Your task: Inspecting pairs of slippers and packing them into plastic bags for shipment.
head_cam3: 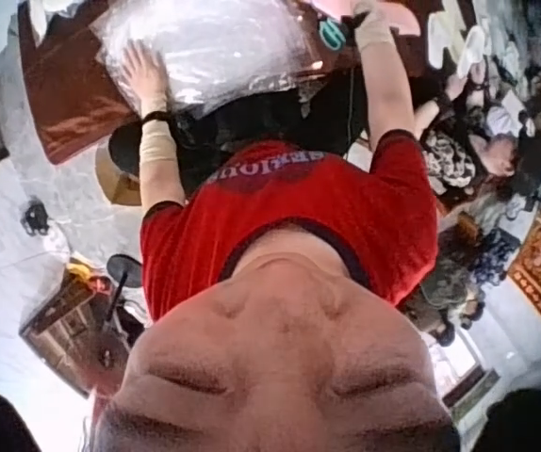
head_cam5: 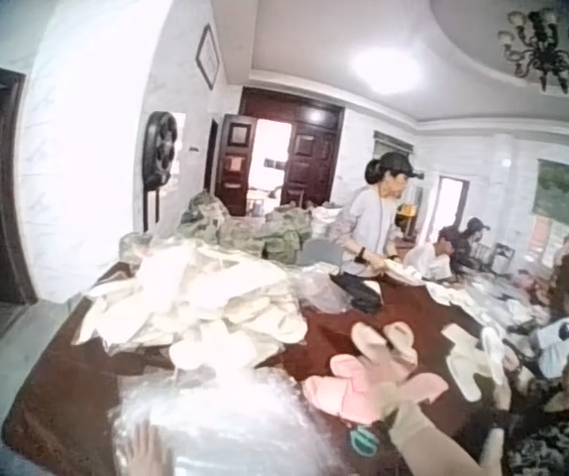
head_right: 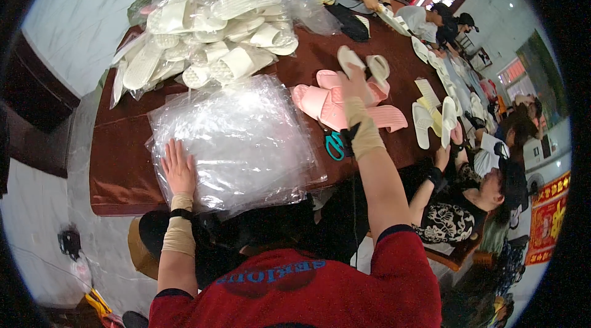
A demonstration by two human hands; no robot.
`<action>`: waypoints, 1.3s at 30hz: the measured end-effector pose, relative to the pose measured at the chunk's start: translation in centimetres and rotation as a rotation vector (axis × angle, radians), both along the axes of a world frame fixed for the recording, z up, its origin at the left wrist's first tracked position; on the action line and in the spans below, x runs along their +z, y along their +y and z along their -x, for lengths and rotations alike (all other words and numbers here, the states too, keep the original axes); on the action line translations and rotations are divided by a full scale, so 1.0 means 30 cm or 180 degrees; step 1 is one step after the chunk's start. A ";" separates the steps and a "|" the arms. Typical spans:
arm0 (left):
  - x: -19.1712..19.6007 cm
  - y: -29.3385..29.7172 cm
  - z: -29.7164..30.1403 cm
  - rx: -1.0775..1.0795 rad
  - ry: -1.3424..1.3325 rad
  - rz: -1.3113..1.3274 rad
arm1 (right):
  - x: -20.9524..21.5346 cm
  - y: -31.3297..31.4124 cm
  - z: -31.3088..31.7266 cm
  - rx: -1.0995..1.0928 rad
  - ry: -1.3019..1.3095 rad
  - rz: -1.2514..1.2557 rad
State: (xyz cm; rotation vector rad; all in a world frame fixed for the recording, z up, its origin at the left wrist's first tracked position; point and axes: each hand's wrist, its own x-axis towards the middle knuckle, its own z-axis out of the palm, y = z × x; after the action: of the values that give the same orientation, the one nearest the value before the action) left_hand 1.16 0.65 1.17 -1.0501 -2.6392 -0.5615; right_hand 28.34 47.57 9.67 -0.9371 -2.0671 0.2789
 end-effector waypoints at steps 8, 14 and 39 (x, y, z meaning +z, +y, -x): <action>0.008 -0.031 0.013 0.0104 -0.0124 0.0088 | -0.014 -0.308 0.732 0.1422 -0.0468 0.1352; 0.018 -0.011 0.000 0.0039 -0.0223 0.0145 | -0.056 -0.287 0.901 0.0779 -0.1361 0.0878; -0.133 -0.044 0.056 -0.0359 0.0089 0.0403 | 0.137 -0.827 0.173 0.1320 0.0393 0.2316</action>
State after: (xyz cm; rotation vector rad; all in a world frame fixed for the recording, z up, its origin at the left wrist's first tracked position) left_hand -0.51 -0.68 -2.83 -1.2405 -2.6330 -0.4030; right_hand 23.15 22.76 13.77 -0.8454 -2.0477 1.3380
